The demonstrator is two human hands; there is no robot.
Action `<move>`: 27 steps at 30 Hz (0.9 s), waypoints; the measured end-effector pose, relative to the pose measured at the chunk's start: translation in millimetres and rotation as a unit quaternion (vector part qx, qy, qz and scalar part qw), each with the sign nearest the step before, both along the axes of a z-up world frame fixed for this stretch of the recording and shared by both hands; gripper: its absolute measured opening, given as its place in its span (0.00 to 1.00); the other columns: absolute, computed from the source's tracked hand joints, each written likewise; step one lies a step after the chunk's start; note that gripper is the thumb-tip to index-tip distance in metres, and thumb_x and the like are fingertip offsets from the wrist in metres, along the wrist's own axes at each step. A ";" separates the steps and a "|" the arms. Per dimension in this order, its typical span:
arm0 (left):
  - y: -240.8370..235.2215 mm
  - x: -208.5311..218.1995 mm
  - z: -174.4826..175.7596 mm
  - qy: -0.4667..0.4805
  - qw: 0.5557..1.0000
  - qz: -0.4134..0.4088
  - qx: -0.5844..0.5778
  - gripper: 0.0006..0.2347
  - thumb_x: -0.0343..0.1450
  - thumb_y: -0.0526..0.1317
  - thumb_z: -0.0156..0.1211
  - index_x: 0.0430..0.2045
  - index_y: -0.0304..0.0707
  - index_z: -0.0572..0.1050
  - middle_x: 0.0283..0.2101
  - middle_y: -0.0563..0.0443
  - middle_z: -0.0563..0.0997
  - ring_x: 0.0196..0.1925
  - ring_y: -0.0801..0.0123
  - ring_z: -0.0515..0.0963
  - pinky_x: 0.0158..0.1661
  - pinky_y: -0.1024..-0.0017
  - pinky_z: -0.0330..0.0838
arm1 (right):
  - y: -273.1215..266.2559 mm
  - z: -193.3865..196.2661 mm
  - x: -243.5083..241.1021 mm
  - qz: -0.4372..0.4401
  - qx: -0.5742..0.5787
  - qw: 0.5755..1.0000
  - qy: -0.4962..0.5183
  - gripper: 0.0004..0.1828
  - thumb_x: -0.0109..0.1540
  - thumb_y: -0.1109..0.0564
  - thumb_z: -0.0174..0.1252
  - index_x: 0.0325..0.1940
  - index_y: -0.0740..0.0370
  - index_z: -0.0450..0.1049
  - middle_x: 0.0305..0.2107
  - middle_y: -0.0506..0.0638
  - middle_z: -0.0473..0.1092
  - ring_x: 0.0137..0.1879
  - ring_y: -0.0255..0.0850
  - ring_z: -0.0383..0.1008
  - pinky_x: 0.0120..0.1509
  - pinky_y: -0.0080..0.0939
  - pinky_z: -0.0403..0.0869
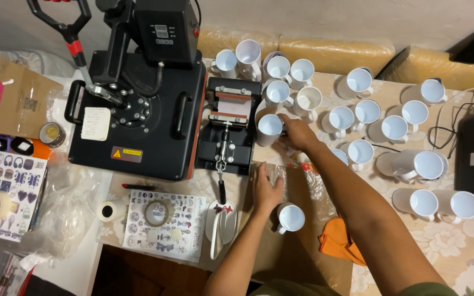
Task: Applying heat-resistant tape and designs to ceramic mugs in preparation for heat press printing.
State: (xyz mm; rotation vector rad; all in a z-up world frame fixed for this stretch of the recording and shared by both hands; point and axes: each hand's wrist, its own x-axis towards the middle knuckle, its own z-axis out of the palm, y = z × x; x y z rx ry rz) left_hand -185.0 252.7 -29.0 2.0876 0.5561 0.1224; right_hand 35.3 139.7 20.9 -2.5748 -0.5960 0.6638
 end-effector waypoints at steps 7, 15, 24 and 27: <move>-3.2 17.2 59.1 -0.074 0.995 0.021 -0.071 0.34 0.71 0.42 0.75 0.73 0.34 0.68 0.63 0.27 0.78 0.64 0.34 0.84 0.62 0.49 0.82 | -19.0 94.4 -24.3 -0.025 0.072 0.997 -0.010 0.46 0.60 0.48 0.79 0.80 0.54 0.67 0.39 0.64 0.83 0.57 0.69 0.84 0.68 0.71 0.79; 3.7 7.8 87.6 -0.145 0.932 0.054 -0.326 0.51 0.68 0.43 0.86 0.83 0.27 0.52 0.80 0.19 0.59 0.85 0.31 0.58 0.79 0.44 0.60 | -81.7 180.5 -101.9 -0.098 0.191 0.970 0.116 0.41 0.53 0.61 0.81 0.71 0.64 0.77 0.22 0.57 0.75 0.37 0.55 0.79 0.52 0.57 0.79; -82.0 -54.5 128.5 -0.029 0.785 -0.035 -0.618 0.39 0.75 0.58 0.72 0.79 0.39 0.65 0.68 0.41 0.77 0.70 0.58 0.78 0.68 0.58 0.79 | -167.4 173.4 -201.6 -0.210 0.369 0.856 0.296 0.43 0.53 0.65 0.86 0.69 0.76 0.75 0.23 0.38 0.55 0.26 0.29 0.65 0.35 0.29 0.74; -118.9 -71.7 163.7 0.046 0.751 -0.042 -0.658 0.38 0.74 0.63 0.72 0.76 0.40 0.70 0.60 0.41 0.82 0.61 0.55 0.84 0.61 0.55 0.83 | -195.6 196.0 -224.5 -0.246 0.381 0.830 0.325 0.41 0.53 0.65 0.85 0.69 0.74 0.77 0.22 0.38 0.55 0.24 0.30 0.67 0.33 0.32 0.78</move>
